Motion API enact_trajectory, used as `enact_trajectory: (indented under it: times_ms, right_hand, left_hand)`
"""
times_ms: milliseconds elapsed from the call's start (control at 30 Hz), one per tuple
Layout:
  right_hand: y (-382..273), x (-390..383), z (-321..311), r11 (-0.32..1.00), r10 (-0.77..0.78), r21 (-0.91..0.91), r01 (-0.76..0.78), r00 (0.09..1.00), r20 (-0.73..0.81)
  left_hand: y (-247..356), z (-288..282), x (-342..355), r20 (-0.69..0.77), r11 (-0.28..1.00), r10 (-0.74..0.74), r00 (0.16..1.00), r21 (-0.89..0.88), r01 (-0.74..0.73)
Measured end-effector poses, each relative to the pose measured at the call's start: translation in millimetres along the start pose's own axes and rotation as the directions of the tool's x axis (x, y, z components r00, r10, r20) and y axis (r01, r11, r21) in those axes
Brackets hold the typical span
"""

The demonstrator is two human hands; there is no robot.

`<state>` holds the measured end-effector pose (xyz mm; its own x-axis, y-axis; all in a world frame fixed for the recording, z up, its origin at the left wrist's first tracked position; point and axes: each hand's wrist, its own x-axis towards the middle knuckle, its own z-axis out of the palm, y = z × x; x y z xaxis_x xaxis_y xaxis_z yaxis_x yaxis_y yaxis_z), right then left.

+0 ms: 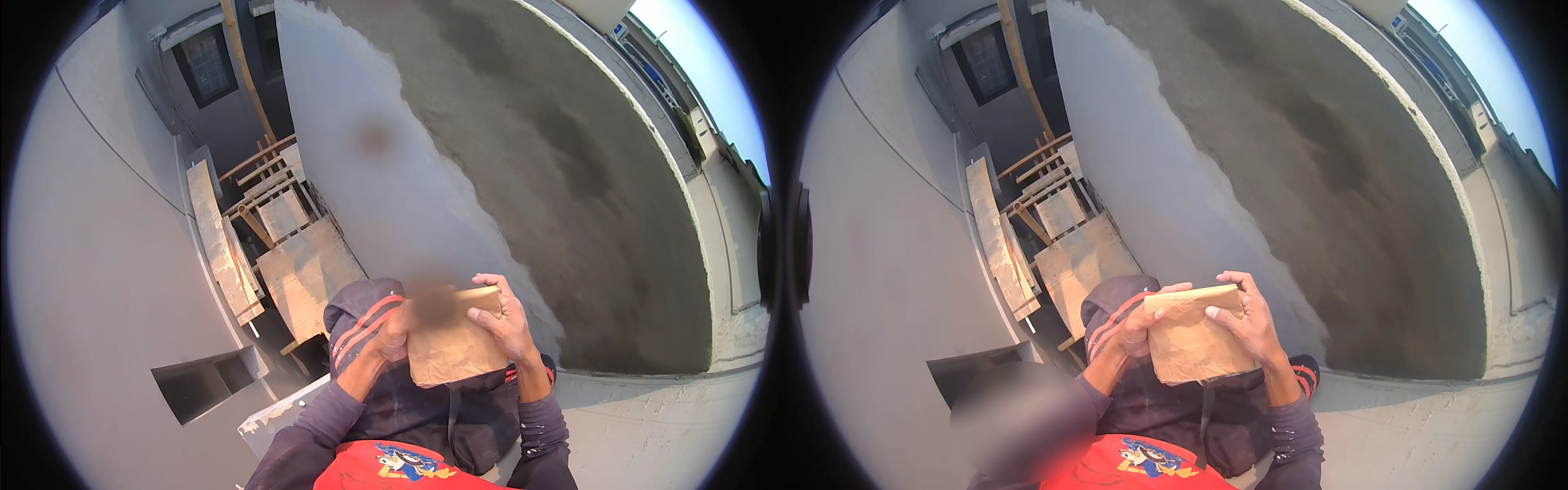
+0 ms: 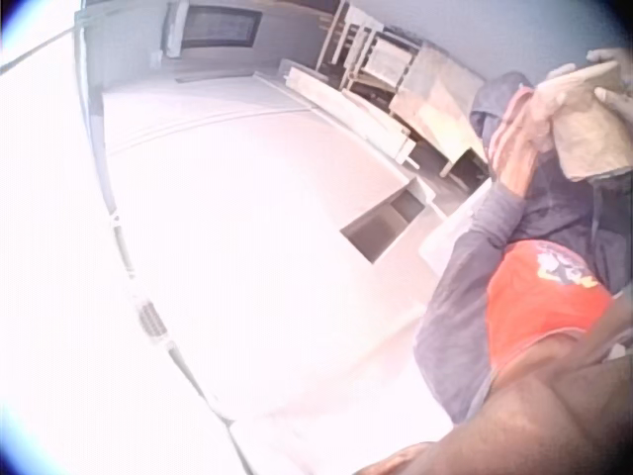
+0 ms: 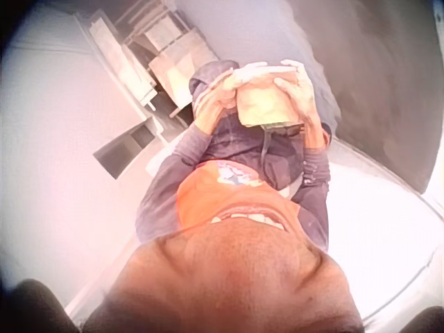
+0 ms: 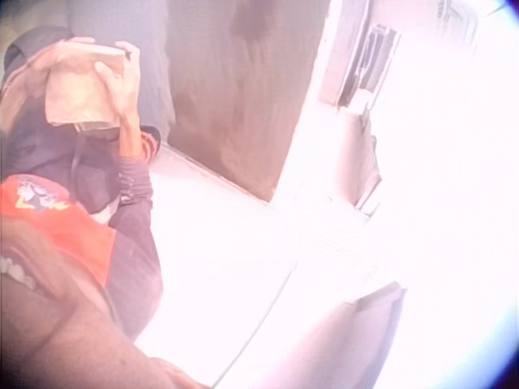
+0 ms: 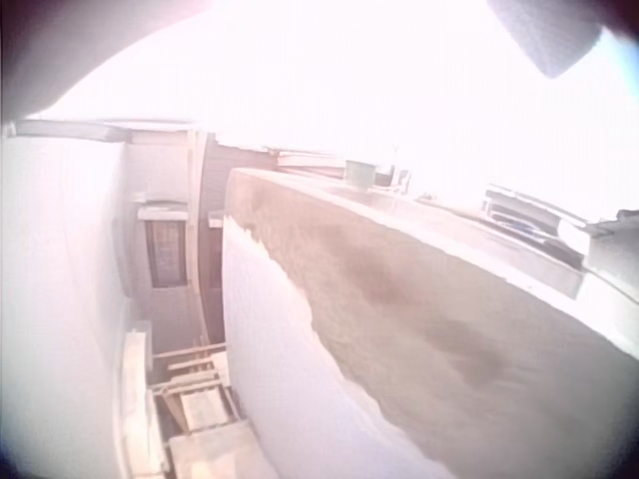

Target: The person smooths a curved concrete wall using a folded paper pad, rubbing the surface in circular and linear motions. They pause to fold the pad and then resume smoothing the wall.

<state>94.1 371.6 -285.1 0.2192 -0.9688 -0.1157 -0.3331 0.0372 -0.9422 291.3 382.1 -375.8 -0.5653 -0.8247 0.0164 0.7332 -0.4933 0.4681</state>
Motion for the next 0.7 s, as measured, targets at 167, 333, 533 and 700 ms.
enact_trajectory:
  times_ms: [167,333,533,700]
  right_hand:
    - [-21,-13,-27,0.692,-0.159,-0.722,-0.001,0.975,-0.153]
    - [-70,-47,-103,0.573,-0.64,-0.818,-0.045,0.599,-0.481]
    - [-177,-54,-238,0.557,-0.678,-0.83,0.025,0.591,-0.437]
    - [-195,-14,-317,0.578,-0.16,-0.793,-0.19,0.927,-0.339]
  left_hand:
    - [-21,17,16,-0.092,0.996,0.087,0.992,-0.019,-0.089]
    - [10,10,75,-0.241,0.739,0.562,0.791,0.575,-0.351]
    - [108,30,176,-0.07,0.261,0.901,0.427,0.874,-0.409]
    - [168,79,247,-0.058,0.176,0.957,0.283,0.895,-0.41]
